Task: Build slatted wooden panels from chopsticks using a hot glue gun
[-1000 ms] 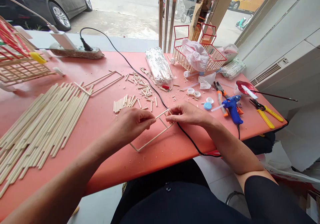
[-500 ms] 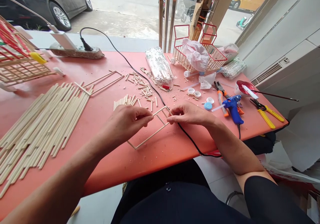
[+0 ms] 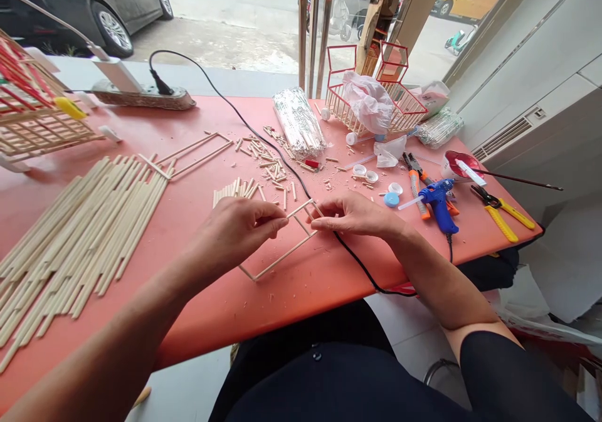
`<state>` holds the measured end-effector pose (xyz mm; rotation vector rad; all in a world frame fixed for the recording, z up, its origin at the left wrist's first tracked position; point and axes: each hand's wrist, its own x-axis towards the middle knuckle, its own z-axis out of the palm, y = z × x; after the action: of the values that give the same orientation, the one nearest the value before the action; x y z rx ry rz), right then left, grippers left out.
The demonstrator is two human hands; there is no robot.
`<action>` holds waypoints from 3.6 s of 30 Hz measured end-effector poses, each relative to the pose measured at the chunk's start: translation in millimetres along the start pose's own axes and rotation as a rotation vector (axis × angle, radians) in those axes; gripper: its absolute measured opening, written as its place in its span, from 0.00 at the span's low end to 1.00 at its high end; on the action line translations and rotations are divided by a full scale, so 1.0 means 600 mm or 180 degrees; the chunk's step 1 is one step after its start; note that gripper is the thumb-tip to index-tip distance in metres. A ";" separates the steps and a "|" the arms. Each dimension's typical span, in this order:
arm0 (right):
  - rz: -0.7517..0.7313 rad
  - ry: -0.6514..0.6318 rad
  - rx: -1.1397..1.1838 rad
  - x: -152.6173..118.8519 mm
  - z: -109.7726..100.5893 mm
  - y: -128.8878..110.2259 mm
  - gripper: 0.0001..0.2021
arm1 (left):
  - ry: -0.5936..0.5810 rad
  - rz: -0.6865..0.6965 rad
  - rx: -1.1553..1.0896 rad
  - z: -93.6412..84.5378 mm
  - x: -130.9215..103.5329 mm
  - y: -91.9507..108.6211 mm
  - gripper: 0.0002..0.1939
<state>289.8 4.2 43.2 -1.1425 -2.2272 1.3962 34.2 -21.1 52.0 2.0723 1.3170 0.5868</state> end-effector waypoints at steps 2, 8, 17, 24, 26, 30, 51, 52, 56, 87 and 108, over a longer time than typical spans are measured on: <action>-0.0081 0.0049 0.0312 0.002 0.004 0.001 0.17 | -0.0001 0.0002 -0.0007 0.001 0.000 -0.001 0.16; 0.0110 0.0157 0.1114 0.011 0.021 -0.005 0.17 | 0.0013 0.0029 -0.0007 0.010 -0.003 0.006 0.16; 0.0303 0.0047 0.1407 0.011 0.026 -0.007 0.17 | -0.0005 0.0212 0.0312 0.027 -0.006 0.025 0.18; 0.0131 0.0022 0.1287 0.010 0.026 -0.004 0.16 | 0.0047 0.0349 0.0296 0.026 -0.007 0.023 0.18; 0.0114 0.0019 0.1283 0.010 0.026 -0.004 0.16 | 0.0071 0.0360 0.0300 0.026 -0.008 0.025 0.18; 0.0112 -0.0039 0.1267 0.008 0.022 -0.002 0.15 | 0.0070 0.0343 0.0260 0.026 -0.009 0.029 0.18; -0.0224 0.0144 0.0848 0.009 0.024 -0.003 0.08 | 0.0487 -0.0162 -0.0140 0.025 -0.010 0.025 0.15; -0.0235 0.0154 0.0850 0.009 0.025 -0.003 0.08 | 0.0528 -0.0163 -0.0125 0.026 -0.010 0.026 0.16; -0.0227 0.0172 0.0852 0.009 0.026 -0.005 0.08 | 0.0600 -0.0179 -0.0183 0.029 -0.011 0.028 0.15; 0.0396 0.0852 -0.0491 -0.014 -0.016 0.008 0.17 | 0.0115 -0.0322 0.0574 0.029 0.002 0.003 0.12; -0.0241 0.3061 -0.1045 -0.117 -0.085 -0.047 0.27 | 0.1026 -0.0689 0.1287 -0.054 0.001 -0.014 0.09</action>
<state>352.5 -21.7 104.3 -1.3988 -1.7440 0.2835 8.3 -9.6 69.4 2.1645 1.9547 0.6151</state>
